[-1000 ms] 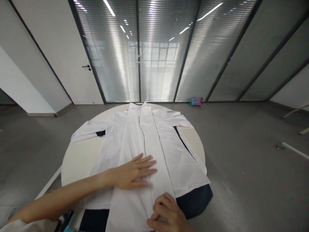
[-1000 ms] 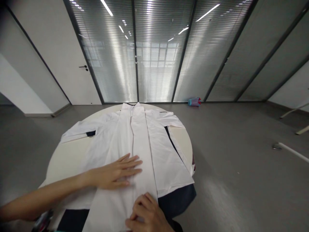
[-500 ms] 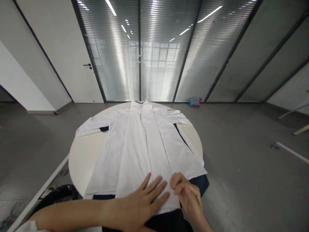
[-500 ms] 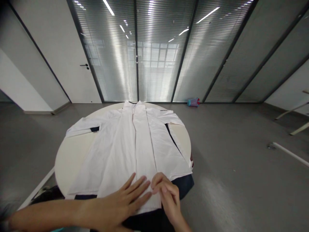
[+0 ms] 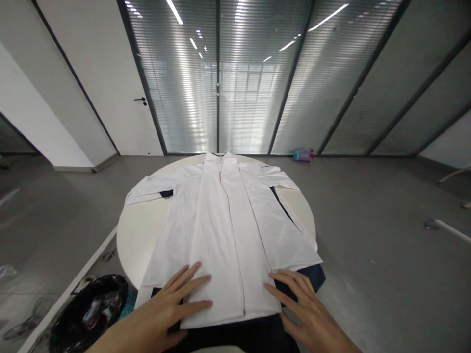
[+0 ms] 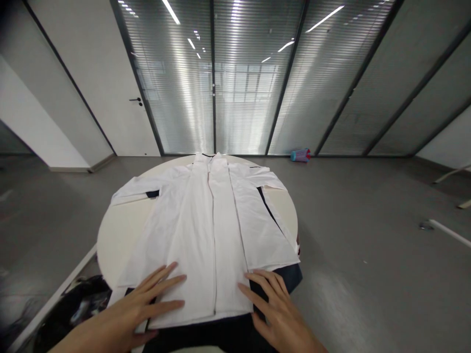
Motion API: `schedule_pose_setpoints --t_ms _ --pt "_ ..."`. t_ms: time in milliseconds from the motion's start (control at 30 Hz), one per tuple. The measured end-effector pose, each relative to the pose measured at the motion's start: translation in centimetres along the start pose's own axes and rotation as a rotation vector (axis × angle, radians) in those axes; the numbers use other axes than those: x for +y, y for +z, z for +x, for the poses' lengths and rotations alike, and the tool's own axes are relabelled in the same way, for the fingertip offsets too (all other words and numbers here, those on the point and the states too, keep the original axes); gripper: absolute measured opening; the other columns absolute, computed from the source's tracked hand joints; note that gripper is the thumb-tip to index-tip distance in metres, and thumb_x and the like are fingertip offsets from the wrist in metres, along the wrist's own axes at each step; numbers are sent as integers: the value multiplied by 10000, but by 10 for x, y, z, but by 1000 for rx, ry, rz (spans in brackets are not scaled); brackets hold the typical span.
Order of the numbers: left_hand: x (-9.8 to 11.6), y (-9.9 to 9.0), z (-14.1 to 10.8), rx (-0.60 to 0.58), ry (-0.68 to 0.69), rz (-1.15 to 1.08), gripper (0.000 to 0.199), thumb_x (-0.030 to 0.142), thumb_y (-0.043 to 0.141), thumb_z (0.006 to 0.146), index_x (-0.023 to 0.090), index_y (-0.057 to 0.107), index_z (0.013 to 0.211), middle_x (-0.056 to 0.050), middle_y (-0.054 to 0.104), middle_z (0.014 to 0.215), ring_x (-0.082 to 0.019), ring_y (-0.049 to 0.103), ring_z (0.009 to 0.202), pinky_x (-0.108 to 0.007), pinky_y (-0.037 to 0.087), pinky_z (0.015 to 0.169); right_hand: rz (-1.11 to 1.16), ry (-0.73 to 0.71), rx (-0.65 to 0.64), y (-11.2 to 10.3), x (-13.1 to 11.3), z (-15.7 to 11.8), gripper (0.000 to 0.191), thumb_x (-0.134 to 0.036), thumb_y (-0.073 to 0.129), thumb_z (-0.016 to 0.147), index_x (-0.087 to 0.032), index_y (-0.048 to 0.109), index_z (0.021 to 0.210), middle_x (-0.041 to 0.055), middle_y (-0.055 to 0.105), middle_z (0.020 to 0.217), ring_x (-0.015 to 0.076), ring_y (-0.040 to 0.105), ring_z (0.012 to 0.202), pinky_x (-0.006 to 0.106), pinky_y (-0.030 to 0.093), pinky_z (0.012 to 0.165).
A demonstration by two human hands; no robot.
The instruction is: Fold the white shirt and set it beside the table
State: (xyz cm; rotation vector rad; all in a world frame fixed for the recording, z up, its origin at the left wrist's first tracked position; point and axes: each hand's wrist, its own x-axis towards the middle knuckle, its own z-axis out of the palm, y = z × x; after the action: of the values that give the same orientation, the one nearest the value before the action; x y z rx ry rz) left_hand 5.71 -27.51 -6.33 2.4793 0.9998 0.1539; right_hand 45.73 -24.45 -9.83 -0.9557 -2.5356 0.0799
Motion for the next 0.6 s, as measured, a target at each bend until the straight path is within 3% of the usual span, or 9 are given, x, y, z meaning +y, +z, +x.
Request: schedule_pose_setpoints --t_ms 100,267,467,600 --pt "-1 1 1 22 -16 7 897 -45 559 727 394 403 1494 23 292 1624 -305 108 1532 -611 255 1198 10 -36 43 1 3 1 576 -66 535 865 -310 563 1387 86 602 1323 249 532 1239 446 497 995" --pt "-2 -15 0 22 -31 -62 766 31 526 849 395 378 1506 37 406 1568 -239 257 1503 -487 357 1192 66 -72 85 -4 10 8 475 -62 533 900 -279 602 1317 85 634 1248 218 560 1173 402 511 973" --pt "3 -14 5 82 48 -71 730 70 611 793 346 472 1454 -2 479 1521 -290 262 1498 -525 350 1185 34 -56 74 1 14 24 749 48 438 755 -263 515 1433 110 612 1287 219 565 1189 425 506 998" --pt "3 -11 5 108 25 -139 596 151 612 878 341 506 1433 -25 496 1507 -278 272 1496 -506 372 1173 14 -60 61 1 20 32 722 57 447 784 -292 542 1408 107 613 1312 213 583 1182 422 522 981"
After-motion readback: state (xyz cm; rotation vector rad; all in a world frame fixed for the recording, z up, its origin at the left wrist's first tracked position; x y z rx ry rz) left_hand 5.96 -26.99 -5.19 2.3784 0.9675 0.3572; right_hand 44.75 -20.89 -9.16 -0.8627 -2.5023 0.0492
